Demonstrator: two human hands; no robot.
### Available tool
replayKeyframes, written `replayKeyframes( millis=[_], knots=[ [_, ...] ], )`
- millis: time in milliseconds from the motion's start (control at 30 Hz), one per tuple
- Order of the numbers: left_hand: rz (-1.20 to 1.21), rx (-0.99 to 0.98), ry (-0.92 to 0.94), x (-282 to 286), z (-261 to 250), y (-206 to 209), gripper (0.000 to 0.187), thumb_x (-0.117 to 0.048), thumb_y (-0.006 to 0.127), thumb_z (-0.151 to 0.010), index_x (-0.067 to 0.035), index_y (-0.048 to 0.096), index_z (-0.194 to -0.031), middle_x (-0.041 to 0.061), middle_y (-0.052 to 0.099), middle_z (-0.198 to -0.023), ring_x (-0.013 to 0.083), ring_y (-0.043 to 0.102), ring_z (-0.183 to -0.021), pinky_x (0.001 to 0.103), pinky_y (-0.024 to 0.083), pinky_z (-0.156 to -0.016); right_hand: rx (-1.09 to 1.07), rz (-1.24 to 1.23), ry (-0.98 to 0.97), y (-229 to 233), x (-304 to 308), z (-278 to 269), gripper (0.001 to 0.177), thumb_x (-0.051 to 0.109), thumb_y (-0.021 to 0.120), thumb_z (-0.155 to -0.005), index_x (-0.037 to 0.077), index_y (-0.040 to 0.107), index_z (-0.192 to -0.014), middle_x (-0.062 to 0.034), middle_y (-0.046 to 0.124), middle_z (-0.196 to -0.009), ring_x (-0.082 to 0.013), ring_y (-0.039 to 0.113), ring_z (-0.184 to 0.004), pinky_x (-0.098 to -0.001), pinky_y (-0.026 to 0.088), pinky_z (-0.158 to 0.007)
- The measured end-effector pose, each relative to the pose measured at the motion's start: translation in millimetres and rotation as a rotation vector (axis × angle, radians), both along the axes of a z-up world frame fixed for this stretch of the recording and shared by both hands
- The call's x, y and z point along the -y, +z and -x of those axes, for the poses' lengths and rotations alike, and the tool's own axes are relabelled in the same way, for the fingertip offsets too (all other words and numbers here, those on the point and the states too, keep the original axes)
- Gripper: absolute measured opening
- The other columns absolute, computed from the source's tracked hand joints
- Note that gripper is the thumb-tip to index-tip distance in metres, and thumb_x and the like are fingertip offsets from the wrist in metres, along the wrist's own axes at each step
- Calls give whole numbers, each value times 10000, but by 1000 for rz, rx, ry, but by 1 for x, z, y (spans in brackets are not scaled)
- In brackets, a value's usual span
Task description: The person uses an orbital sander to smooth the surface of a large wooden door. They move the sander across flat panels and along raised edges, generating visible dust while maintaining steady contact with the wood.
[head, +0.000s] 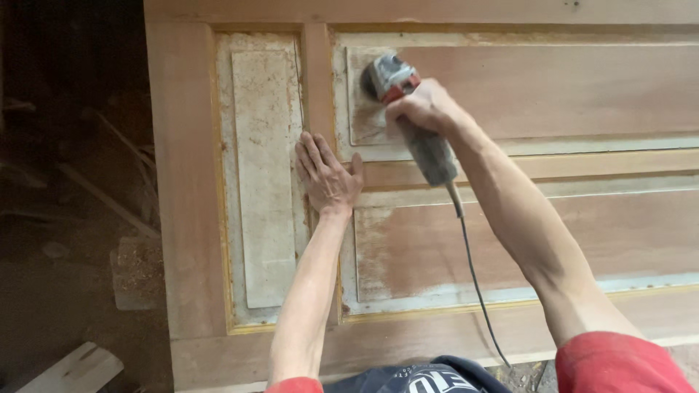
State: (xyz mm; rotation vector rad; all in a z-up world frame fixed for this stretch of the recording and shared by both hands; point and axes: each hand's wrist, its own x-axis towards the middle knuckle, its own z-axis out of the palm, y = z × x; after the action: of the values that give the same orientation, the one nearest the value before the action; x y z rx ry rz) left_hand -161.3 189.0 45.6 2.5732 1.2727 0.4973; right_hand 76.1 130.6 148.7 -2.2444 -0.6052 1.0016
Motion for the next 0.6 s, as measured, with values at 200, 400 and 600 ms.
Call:
replayKeyframes(
  millis=[200, 400, 600],
  knots=[
    [-4, -9, -1, 3, 3, -2, 954, -526, 683, -873, 65, 353, -1545, 265, 279, -1645, 468, 299, -1510, 581, 260, -1221, -49, 4, -28, 10, 27, 9, 353, 261, 791, -662, 103, 775, -978, -46, 729, -860, -167, 682, -780, -327, 553, -686],
    [-17, -5, -19, -2, 1, -2, 969, -527, 686, -874, 80, 340, -1545, 276, 273, -1640, 480, 291, -1504, 582, 254, -1233, -58, -49, -10, 13, 39, 22, 344, 231, 805, -651, 129, 781, -979, -25, 742, -892, -128, 680, -813, -304, 545, -733],
    [21, -16, -23, -1, -1, -14, 964, -533, 678, -877, 67, 336, -1550, 278, 252, -1646, 467, 251, -1526, 576, 222, -1253, 17, 88, 14, 25, 49, 27, 416, 302, 840, -629, 105, 756, -986, -60, 740, -908, -176, 692, -834, -324, 555, -772]
  ],
)
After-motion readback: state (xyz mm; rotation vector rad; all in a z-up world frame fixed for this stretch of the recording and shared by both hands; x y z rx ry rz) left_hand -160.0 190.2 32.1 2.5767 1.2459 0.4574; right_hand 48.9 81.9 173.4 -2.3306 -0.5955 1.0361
